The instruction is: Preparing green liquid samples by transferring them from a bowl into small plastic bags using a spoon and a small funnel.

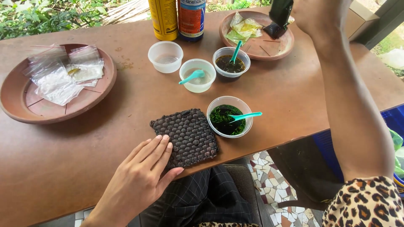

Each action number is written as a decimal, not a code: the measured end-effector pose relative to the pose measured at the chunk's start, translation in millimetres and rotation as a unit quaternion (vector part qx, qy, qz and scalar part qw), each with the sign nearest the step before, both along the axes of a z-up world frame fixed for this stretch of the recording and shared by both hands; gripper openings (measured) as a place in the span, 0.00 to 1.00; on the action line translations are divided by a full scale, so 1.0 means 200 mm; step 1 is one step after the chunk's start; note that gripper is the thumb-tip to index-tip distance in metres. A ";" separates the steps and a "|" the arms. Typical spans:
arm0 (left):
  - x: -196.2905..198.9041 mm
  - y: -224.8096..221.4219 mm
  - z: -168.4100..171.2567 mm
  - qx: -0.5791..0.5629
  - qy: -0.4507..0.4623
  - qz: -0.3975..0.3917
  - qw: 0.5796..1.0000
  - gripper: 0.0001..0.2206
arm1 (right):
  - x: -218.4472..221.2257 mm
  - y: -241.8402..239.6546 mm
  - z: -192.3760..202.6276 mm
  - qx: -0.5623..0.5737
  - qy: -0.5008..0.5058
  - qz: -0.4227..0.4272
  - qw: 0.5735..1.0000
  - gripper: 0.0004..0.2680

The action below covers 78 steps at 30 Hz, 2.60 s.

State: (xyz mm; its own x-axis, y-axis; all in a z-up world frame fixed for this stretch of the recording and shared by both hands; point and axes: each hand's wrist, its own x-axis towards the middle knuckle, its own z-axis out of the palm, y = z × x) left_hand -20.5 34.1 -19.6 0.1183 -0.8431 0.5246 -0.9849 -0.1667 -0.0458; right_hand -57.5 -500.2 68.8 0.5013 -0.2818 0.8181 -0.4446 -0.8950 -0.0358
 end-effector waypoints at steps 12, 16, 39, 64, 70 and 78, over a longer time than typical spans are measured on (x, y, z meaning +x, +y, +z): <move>-0.06 0.00 -0.05 -0.039 -0.046 0.009 0.998 0.15 | 0.23 -0.22 -0.24 0.184 -0.122 -0.044 0.974 0.04; -0.06 0.00 -0.05 -0.056 -0.016 0.004 0.998 0.12 | 0.26 -0.28 -0.32 0.289 -0.159 -0.084 0.940 0.05; -0.08 0.00 -0.03 -0.057 0.013 0.025 0.998 0.11 | 0.00 -0.18 -0.32 0.499 -0.194 -0.132 0.834 0.14; -0.14 -0.01 -0.01 -0.075 0.034 -0.004 0.997 0.11 | -0.04 -0.29 -0.32 0.512 -0.363 -0.106 0.771 0.19; -0.14 0.00 0.02 -0.041 0.043 -0.040 0.997 0.14 | -0.04 -0.32 -0.35 0.491 -0.351 -0.096 0.791 0.19; -0.13 0.00 0.08 -0.125 0.345 0.023 0.930 0.18 | -0.02 -0.44 -0.42 0.442 -0.381 -0.080 0.808 0.19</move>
